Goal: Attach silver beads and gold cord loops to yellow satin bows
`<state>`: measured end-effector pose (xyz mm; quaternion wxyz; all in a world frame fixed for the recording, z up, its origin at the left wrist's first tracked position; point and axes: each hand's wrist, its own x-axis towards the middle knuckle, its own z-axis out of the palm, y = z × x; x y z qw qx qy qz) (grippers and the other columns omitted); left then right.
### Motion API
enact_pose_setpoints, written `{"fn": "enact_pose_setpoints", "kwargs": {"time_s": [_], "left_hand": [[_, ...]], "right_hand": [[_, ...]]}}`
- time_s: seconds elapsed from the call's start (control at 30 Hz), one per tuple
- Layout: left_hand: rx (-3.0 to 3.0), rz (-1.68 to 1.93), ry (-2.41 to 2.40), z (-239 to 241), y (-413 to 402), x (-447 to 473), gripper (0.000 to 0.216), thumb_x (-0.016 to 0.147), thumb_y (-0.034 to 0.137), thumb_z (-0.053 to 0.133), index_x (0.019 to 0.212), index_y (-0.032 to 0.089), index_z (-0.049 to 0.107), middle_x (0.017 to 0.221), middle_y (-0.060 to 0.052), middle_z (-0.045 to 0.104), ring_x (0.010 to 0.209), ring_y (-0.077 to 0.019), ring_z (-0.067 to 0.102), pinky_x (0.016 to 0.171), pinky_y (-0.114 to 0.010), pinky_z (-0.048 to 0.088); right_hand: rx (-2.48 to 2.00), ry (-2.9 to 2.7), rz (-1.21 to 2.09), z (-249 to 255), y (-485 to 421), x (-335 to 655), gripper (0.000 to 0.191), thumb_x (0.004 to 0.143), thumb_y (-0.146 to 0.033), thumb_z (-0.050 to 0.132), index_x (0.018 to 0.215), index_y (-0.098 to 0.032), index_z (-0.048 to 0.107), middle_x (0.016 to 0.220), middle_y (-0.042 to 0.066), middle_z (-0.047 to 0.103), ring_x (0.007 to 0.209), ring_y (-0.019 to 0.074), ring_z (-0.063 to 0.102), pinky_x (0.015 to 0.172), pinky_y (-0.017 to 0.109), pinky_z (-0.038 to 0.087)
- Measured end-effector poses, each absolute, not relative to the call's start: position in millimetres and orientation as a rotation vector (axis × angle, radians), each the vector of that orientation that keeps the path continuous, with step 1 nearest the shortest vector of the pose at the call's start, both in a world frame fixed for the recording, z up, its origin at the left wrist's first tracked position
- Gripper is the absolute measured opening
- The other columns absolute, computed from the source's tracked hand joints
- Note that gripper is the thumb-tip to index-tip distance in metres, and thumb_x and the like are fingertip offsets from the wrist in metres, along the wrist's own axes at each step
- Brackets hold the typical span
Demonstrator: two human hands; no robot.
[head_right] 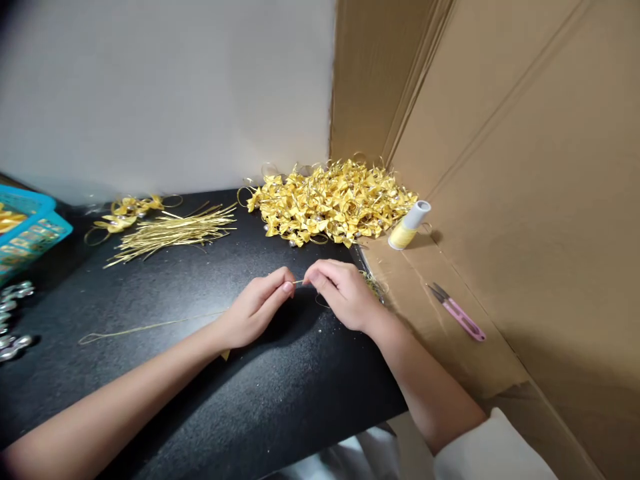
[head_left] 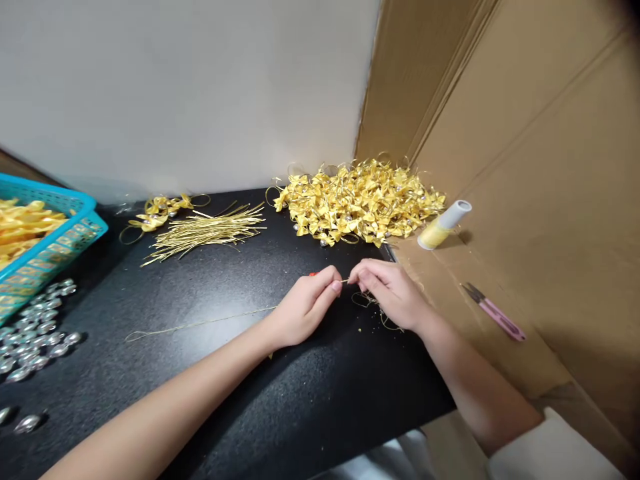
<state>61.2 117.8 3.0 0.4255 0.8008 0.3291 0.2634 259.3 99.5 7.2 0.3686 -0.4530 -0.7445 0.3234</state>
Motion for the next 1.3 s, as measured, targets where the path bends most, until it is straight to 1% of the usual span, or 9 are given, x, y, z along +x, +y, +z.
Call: {"fn": "enact_pose_setpoints", "kwargs": {"time_s": [0.2, 0.43, 0.57, 0.73, 0.87, 0.97, 1.07, 1.2, 1.3], "left_hand": [[1.914, 0.697, 0.799, -0.4, 116.1, 51.7, 0.029, 0.100, 0.033, 0.033, 0.076, 0.019, 0.043, 0.067, 0.004, 0.043, 0.065, -0.0107, 0.041, 0.065, -0.024, 0.033], [1.859, 0.697, 0.758, -1.6, 112.1, 52.1, 0.029, 0.100, 0.031, 0.035, 0.076, 0.018, 0.044, 0.068, 0.004, 0.043, 0.065, -0.0105, 0.039, 0.066, -0.024, 0.032], [1.835, 0.679, 0.731, -3.7, 111.3, 53.3, 0.029, 0.099, 0.033, 0.035, 0.076, 0.018, 0.046, 0.068, 0.004, 0.043, 0.065, -0.0110, 0.039, 0.065, -0.025, 0.032], [1.677, 0.729, 0.724, -11.1, 111.4, 55.0, 0.031, 0.098, 0.035, 0.041, 0.074, 0.017, 0.048, 0.068, 0.003, 0.043, 0.067, -0.0111, 0.039, 0.068, -0.026, 0.031], [1.151, 0.893, 0.672, -16.1, 112.8, 58.6, 0.032, 0.093, 0.038, 0.051, 0.070, 0.016, 0.051, 0.065, 0.002, 0.043, 0.065, -0.0106, 0.039, 0.065, -0.025, 0.033], [0.830, 0.947, 0.652, -17.3, 114.9, 61.7, 0.024, 0.084, 0.034, 0.065, 0.072, 0.015, 0.061, 0.068, 0.001, 0.054, 0.064, -0.0089, 0.044, 0.064, -0.023, 0.037], [0.758, 0.925, 0.737, -18.2, 117.0, 62.1, 0.018, 0.078, 0.032, 0.073, 0.086, 0.016, 0.073, 0.081, -0.004, 0.069, 0.064, -0.0077, 0.047, 0.064, -0.022, 0.041], [0.999, 0.907, 0.901, -16.2, 117.5, 59.0, 0.023, 0.076, 0.033, 0.075, 0.094, 0.020, 0.078, 0.093, -0.007, 0.076, 0.061, -0.0089, 0.050, 0.062, -0.024, 0.043], [1.333, 0.849, 0.961, -11.9, 116.1, 56.8, 0.016, 0.079, 0.030, 0.072, 0.089, 0.021, 0.079, 0.093, -0.006, 0.077, 0.074, -0.0146, 0.062, 0.070, -0.027, 0.048]], "right_hand": [[-1.131, -1.552, 0.621, 3.7, 94.9, 262.4, 0.026, 0.098, -0.033, 0.043, 0.095, -0.021, 0.065, 0.077, 0.001, 0.059, 0.074, 0.0141, 0.055, 0.069, 0.029, 0.043], [-1.100, -1.874, 0.354, 10.6, 92.7, 255.3, 0.020, 0.082, -0.028, 0.067, 0.101, -0.020, 0.068, 0.094, 0.005, 0.064, 0.093, 0.0203, 0.056, 0.084, 0.038, 0.045], [-1.082, -1.967, 0.249, 4.0, 93.5, 248.0, 0.004, 0.085, -0.026, 0.068, 0.086, -0.023, 0.071, 0.082, 0.002, 0.066, 0.084, 0.0174, 0.056, 0.079, 0.036, 0.042], [-1.096, -1.946, 0.205, 1.7, 92.7, 247.4, 0.009, 0.085, -0.022, 0.067, 0.076, -0.023, 0.070, 0.075, 0.001, 0.065, 0.077, 0.0159, 0.054, 0.076, 0.035, 0.040], [-1.171, -1.914, 0.196, 2.0, 92.6, 247.9, 0.010, 0.082, -0.019, 0.066, 0.072, -0.022, 0.069, 0.075, 0.000, 0.065, 0.078, 0.0160, 0.055, 0.076, 0.035, 0.039], [-1.184, -1.964, 0.158, -0.6, 92.5, 246.0, 0.011, 0.080, -0.019, 0.066, 0.070, -0.023, 0.068, 0.072, -0.001, 0.065, 0.077, 0.0159, 0.054, 0.075, 0.035, 0.037], [-1.169, -2.060, 0.115, -3.4, 91.3, 243.3, 0.012, 0.081, -0.020, 0.065, 0.070, -0.024, 0.068, 0.072, -0.003, 0.066, 0.077, 0.0157, 0.053, 0.077, 0.036, 0.033], [-1.125, -2.139, 0.062, -3.8, 89.7, 242.4, 0.013, 0.083, -0.022, 0.063, 0.071, -0.025, 0.067, 0.075, -0.004, 0.068, 0.078, 0.0160, 0.053, 0.078, 0.038, 0.031], [-1.105, -2.109, 0.000, -2.5, 89.3, 244.2, 0.012, 0.084, -0.022, 0.062, 0.074, -0.026, 0.067, 0.073, -0.003, 0.068, 0.077, 0.0162, 0.054, 0.078, 0.039, 0.031]]}}
